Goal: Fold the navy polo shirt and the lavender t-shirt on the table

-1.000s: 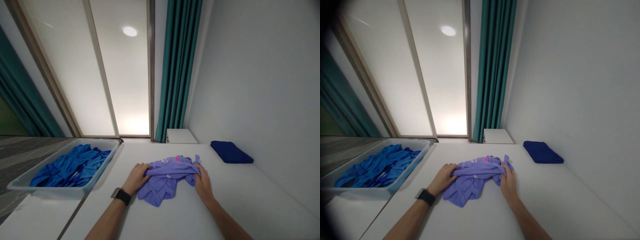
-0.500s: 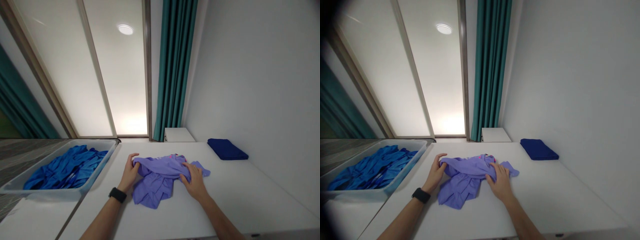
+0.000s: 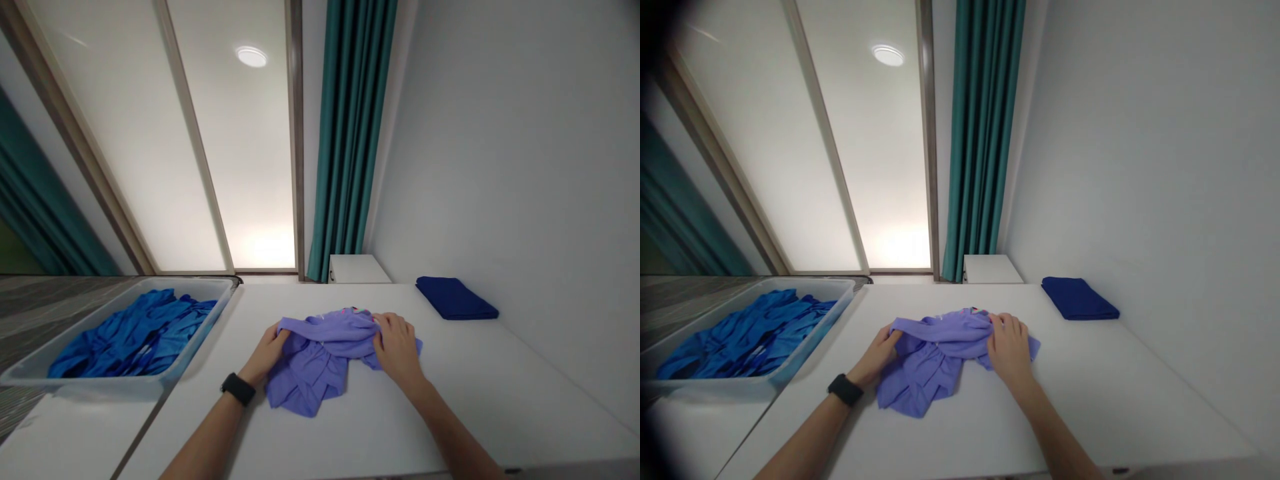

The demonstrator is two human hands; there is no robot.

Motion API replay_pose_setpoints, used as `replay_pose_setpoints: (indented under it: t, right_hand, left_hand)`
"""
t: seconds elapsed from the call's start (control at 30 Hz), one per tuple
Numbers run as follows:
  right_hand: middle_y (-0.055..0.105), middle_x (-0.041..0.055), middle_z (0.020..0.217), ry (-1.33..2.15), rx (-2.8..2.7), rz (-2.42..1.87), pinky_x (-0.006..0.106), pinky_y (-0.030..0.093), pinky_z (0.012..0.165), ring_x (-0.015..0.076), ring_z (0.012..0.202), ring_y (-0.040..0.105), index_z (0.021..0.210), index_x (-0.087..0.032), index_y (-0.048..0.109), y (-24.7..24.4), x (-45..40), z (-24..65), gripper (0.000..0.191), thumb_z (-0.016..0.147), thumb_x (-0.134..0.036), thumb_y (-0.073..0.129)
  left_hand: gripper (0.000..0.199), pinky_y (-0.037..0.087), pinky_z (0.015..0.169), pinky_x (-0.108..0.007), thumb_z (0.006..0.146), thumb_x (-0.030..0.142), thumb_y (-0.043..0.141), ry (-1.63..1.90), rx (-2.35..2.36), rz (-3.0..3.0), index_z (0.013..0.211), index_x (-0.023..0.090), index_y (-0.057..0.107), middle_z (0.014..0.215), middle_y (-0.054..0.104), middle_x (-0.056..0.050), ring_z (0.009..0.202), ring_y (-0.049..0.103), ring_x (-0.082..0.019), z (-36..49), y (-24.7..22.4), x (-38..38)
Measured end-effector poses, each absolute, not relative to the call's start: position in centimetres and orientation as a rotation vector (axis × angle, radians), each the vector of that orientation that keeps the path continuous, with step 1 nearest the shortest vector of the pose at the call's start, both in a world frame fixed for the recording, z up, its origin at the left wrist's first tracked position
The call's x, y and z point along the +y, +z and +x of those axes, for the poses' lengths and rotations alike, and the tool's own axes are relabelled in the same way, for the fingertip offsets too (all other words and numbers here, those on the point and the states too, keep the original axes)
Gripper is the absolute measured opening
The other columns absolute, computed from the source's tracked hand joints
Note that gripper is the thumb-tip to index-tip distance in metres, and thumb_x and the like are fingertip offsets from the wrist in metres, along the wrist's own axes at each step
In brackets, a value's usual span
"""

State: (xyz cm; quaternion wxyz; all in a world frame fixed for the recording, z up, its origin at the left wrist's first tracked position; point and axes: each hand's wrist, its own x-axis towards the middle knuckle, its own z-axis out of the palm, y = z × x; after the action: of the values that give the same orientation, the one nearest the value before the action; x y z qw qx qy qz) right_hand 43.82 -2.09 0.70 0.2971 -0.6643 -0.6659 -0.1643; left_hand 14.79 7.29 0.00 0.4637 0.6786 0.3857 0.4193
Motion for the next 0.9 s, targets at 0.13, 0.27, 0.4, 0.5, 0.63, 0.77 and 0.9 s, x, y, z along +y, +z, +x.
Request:
replay_pose_setpoints:
  t: [0.13, 0.27, 0.4, 0.5, 0.63, 0.77, 0.9]
  right_hand:
    - [0.060, 0.0110, 0.113, -0.423, -2.036, -1.616, 0.041, 0.036, 0.093, 0.0270, 0.105, 0.050, 0.125, -0.020, 0.056, 2.5, -1.0, 40.7, 0.042, 0.086, -0.010, 0.046]
    - [0.059, 0.0123, 0.117, -0.358, -2.036, -1.607, 0.043, 0.036, 0.094, 0.0287, 0.109, 0.049, 0.130, -0.020, 0.053, 1.7, 0.3, 38.1, 0.041, 0.090, -0.029, 0.054]
    - [0.060, 0.0128, 0.111, -0.364, -1.981, -1.657, 0.045, 0.035, 0.094, 0.0298, 0.107, 0.049, 0.125, -0.018, 0.057, 0.0, 0.4, 38.1, 0.038, 0.090, -0.033, 0.057]
    - [0.063, 0.0088, 0.096, -0.315, -1.921, -1.611, 0.041, 0.037, 0.087, 0.0263, 0.096, 0.051, 0.098, -0.020, 0.065, -0.4, 0.0, 39.3, 0.018, 0.094, -0.026, 0.048]
    - [0.066, 0.0067, 0.094, -0.197, -1.617, -1.530, 0.038, 0.039, 0.084, 0.0233, 0.090, 0.054, 0.101, -0.022, 0.063, -0.1, -0.1, 41.3, 0.027, 0.097, -0.029, 0.037]
    - [0.069, 0.0056, 0.101, -0.038, -1.417, -1.521, 0.038, 0.043, 0.084, 0.0235, 0.087, 0.055, 0.109, -0.023, 0.062, -0.3, 0.1, 42.2, 0.033, 0.096, -0.036, 0.034]
    - [0.069, 0.0055, 0.106, 0.035, -1.352, -1.484, 0.038, 0.045, 0.086, 0.0236, 0.092, 0.056, 0.110, -0.024, 0.063, -0.4, 0.0, 42.0, 0.035, 0.095, -0.035, 0.034]
  left_hand:
    - [0.047, 0.050, 0.080, -0.035, 0.089, 0.056, 0.047, 0.974, 1.021, 1.627, 0.091, 0.014, 0.068, 0.088, 0.072, -0.008, 0.088, 0.063, -0.024, 15.0, -0.2, 6.8]
    - [0.045, 0.049, 0.076, -0.035, 0.087, 0.055, 0.047, 1.008, 1.102, 1.663, 0.079, 0.014, 0.066, 0.080, 0.070, -0.006, 0.080, 0.061, -0.023, 14.9, -0.1, 7.0]
    - [0.041, 0.050, 0.074, -0.035, 0.084, 0.051, 0.050, 1.033, 1.106, 1.711, 0.073, 0.014, 0.065, 0.076, 0.070, -0.006, 0.077, 0.061, -0.024, 14.8, 0.3, 7.2]
    - [0.037, 0.050, 0.078, -0.037, 0.080, 0.048, 0.054, 1.001, 1.042, 1.746, 0.076, 0.015, 0.069, 0.077, 0.071, -0.006, 0.081, 0.062, -0.025, 14.8, 0.7, 7.2]
    - [0.036, 0.049, 0.074, -0.032, 0.078, 0.048, 0.059, 0.842, 0.951, 1.777, 0.082, 0.014, 0.069, 0.076, 0.068, -0.004, 0.076, 0.060, -0.022, 14.5, 1.1, 6.8]
    - [0.035, 0.041, 0.059, -0.025, 0.080, 0.048, 0.059, 0.864, 1.023, 1.884, 0.068, 0.016, 0.061, 0.063, 0.056, 0.001, 0.063, 0.050, -0.016, 14.4, 1.2, 6.5]
    - [0.030, 0.043, 0.064, -0.026, 0.083, 0.045, 0.055, 0.990, 1.078, 1.977, 0.073, 0.018, 0.060, 0.069, 0.059, 0.000, 0.070, 0.053, -0.017, 14.4, 1.1, 6.7]
